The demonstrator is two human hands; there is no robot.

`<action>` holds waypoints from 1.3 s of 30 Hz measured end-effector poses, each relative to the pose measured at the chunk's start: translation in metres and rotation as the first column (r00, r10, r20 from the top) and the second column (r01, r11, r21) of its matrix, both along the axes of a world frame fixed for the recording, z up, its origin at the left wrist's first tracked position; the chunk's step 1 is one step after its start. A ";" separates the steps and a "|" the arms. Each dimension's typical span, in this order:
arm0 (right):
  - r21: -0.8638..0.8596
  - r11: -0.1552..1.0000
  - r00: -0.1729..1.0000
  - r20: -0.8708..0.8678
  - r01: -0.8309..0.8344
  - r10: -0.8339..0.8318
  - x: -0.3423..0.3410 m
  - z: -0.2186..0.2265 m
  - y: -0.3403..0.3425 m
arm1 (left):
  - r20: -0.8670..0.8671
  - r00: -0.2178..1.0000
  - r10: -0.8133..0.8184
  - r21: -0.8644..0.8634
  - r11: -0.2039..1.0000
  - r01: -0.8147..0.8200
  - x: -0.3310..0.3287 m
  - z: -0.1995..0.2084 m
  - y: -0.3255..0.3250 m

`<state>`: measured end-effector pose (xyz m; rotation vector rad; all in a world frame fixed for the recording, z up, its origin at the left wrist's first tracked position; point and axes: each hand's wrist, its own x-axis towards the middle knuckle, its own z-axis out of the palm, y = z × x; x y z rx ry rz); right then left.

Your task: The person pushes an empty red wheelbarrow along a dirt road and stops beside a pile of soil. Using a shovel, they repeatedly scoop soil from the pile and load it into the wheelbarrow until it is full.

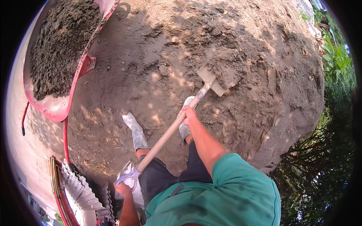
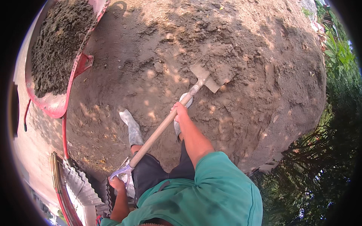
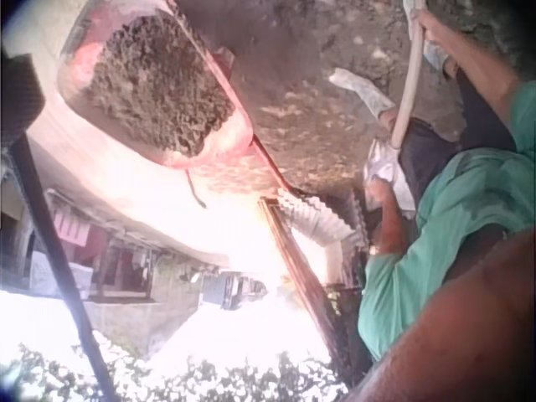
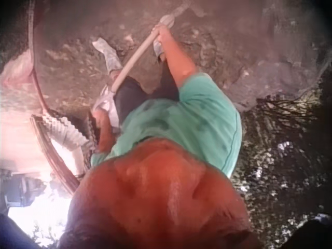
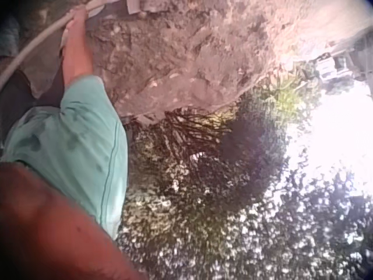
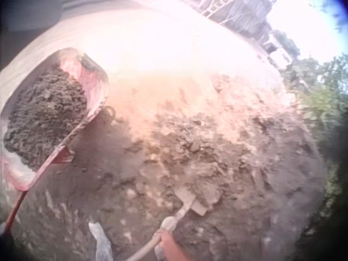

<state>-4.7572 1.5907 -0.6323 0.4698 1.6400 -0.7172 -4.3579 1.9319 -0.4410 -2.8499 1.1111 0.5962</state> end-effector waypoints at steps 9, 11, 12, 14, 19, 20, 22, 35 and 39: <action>0.062 0.989 0.969 -0.203 -0.133 0.143 0.101 0.127 0.049 | -0.241 0.841 0.485 0.135 0.874 -0.466 0.091 0.014 0.145; 0.007 0.982 0.965 -0.182 -0.190 0.188 0.132 0.151 0.044 | -0.260 0.913 0.314 0.196 0.943 -0.269 0.105 0.014 0.169; -0.031 0.971 0.957 -0.180 -0.236 0.226 0.147 0.162 0.041 | -0.379 0.663 0.646 0.170 0.752 -0.636 0.098 0.020 0.166; -0.106 0.943 0.941 -0.167 -0.315 0.296 0.175 0.177 0.034 | -0.464 0.306 0.831 0.079 0.383 -0.920 0.080 0.059 0.124; -0.276 0.822 0.867 -0.178 -0.498 0.466 0.253 0.224 0.007 | -0.489 0.315 0.814 -0.003 0.359 -0.933 0.040 0.037 0.195; -0.307 0.777 0.835 -0.198 -0.549 0.513 0.270 0.232 0.000 | -0.501 0.326 0.801 -0.010 0.372 -0.928 0.035 0.041 0.185; -0.359 0.686 0.772 -0.230 -0.633 0.593 0.303 0.249 -0.011 | -0.548 0.111 0.829 0.131 0.217 -0.967 0.016 0.036 0.201; -0.487 0.333 0.548 -0.408 -0.807 0.730 0.367 0.298 -0.030 | -0.422 0.754 0.503 0.382 0.853 -0.355 0.018 0.009 0.214; -0.490 0.506 0.683 -0.303 -0.710 0.665 0.307 0.315 -0.049 | -0.579 0.402 0.709 0.335 0.657 -0.676 0.082 0.035 0.140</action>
